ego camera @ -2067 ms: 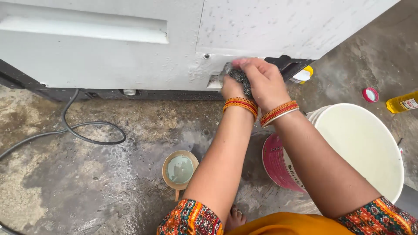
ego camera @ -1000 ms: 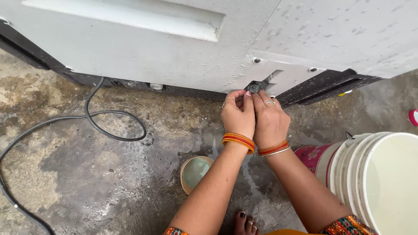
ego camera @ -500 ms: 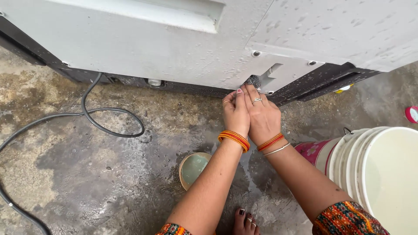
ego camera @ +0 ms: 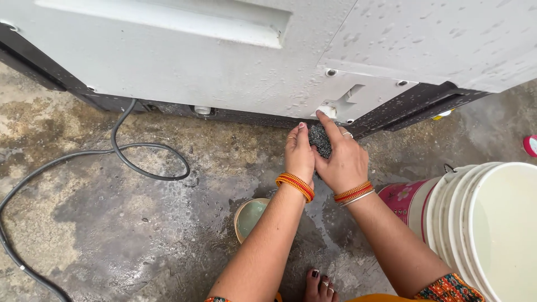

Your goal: Using a steel wool scrubber and water to clean the exterior of a white semi-automatic washing machine.

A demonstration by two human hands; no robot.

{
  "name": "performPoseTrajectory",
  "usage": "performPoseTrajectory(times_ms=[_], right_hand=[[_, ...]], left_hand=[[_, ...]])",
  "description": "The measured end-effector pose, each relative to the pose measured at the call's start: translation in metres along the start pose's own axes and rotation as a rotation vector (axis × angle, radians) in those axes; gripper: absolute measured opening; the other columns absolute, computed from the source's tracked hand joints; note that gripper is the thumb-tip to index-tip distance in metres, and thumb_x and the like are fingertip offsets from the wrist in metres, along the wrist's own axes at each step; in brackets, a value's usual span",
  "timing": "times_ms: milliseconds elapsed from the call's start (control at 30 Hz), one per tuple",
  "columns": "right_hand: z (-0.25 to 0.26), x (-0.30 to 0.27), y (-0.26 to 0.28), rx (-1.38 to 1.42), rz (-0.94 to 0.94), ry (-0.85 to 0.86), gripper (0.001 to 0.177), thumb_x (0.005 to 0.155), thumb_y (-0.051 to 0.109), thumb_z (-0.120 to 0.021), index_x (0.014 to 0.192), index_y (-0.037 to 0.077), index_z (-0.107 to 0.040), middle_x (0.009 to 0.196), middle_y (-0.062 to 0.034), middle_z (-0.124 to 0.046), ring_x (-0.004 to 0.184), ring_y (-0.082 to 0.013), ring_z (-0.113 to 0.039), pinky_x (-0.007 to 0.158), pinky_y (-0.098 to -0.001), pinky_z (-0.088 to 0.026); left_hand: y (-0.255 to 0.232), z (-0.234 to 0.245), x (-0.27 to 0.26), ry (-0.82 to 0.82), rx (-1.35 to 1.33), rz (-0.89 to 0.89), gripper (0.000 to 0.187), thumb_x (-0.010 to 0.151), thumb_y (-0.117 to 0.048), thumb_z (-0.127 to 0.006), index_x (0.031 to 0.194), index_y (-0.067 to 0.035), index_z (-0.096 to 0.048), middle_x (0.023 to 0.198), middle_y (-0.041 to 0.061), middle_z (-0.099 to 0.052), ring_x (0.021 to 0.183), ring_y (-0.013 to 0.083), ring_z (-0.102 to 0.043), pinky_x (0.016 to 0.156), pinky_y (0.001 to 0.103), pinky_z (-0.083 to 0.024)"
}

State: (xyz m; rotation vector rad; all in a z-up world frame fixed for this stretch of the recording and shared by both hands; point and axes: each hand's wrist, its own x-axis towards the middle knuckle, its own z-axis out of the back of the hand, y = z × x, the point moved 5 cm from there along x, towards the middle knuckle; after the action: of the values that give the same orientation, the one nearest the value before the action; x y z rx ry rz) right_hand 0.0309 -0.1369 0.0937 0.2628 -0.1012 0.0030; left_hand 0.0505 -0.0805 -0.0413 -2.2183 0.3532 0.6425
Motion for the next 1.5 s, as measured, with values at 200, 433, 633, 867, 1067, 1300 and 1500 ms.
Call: performPoseTrajectory(times_ms=[200,433,633,867,1067,1300,1500], right_hand=[[-0.034,0.027,-0.032,0.425,-0.06,0.106,0.092,0.07,0.033,-0.079,0.149,0.021,-0.034,0.095,-0.0194,-0.073,0.064,-0.0346,-0.074,0.064,-0.0446,-0.059],[-0.024,0.014,-0.026,-0.42,-0.133,0.2,0.1,0.08,0.033,-0.073,0.163,0.028,-0.018,0.075,-0.0174,-0.072,0.068,-0.0357,-0.073,0.058,-0.0467,-0.058],[-0.032,0.01,-0.021,-0.085,0.084,0.137,0.125,0.07,0.031,-0.077,0.157,-0.01,0.002,0.067,-0.0211,-0.069,0.059,-0.0387,-0.069,0.056,-0.0469,-0.056],[-0.043,0.014,-0.029,-0.269,0.03,0.21,0.115,0.071,0.028,-0.074,0.162,-0.001,-0.01,0.071,-0.0182,-0.071,0.064,-0.0358,-0.072,0.06,-0.0457,-0.058],[-0.018,0.014,-0.037,-0.206,0.091,0.203,0.103,0.074,0.033,-0.077,0.161,0.025,-0.023,0.078,-0.0154,-0.074,0.07,-0.0357,-0.073,0.063,-0.047,-0.057],[-0.018,0.014,-0.031,0.311,0.081,0.319,0.101,0.071,0.024,-0.082,0.156,0.017,-0.028,0.101,-0.0165,-0.073,0.076,-0.034,-0.073,0.069,-0.0421,-0.055],[0.037,-0.016,0.006,0.177,0.338,-0.567,0.035,0.09,0.015,-0.078,0.124,0.012,-0.068,0.121,-0.0075,-0.073,0.108,-0.0283,-0.069,0.095,-0.0401,-0.055]], left_hand=[[0.006,0.003,0.014,0.006,-0.197,0.062,0.055,0.1,-0.048,-0.052,0.135,-0.007,-0.058,0.127,0.005,-0.064,0.116,0.0153,-0.059,0.096,0.032,-0.046],[0.039,-0.01,0.034,0.063,-0.001,0.104,0.057,0.1,-0.048,-0.053,0.135,-0.005,-0.059,0.126,0.01,-0.064,0.119,0.0221,-0.057,0.097,0.036,-0.046],[0.024,0.031,0.032,-0.135,0.04,0.042,0.052,0.101,-0.048,-0.057,0.126,-0.004,-0.066,0.124,0.012,-0.066,0.104,0.0164,-0.061,0.092,0.035,-0.046],[0.033,0.022,0.025,-0.036,-0.13,0.176,0.036,0.1,-0.037,-0.06,0.118,-0.006,-0.067,0.107,0.006,-0.069,0.097,0.0182,-0.061,0.087,0.036,-0.05],[0.024,-0.002,0.037,0.093,-0.058,-0.105,0.028,0.099,-0.026,-0.058,0.116,-0.006,-0.069,0.114,0.004,-0.071,0.109,0.0148,-0.061,0.097,0.032,-0.047],[0.013,0.006,0.031,-0.018,0.084,0.008,0.031,0.099,-0.028,-0.058,0.121,-0.007,-0.063,0.112,0.006,-0.067,0.103,0.0156,-0.061,0.089,0.032,-0.05],[-0.037,-0.044,-0.02,0.023,0.051,-0.277,0.042,0.099,-0.033,-0.063,0.127,-0.003,-0.053,0.109,0.009,-0.067,0.092,0.0133,-0.062,0.078,0.029,-0.052]])
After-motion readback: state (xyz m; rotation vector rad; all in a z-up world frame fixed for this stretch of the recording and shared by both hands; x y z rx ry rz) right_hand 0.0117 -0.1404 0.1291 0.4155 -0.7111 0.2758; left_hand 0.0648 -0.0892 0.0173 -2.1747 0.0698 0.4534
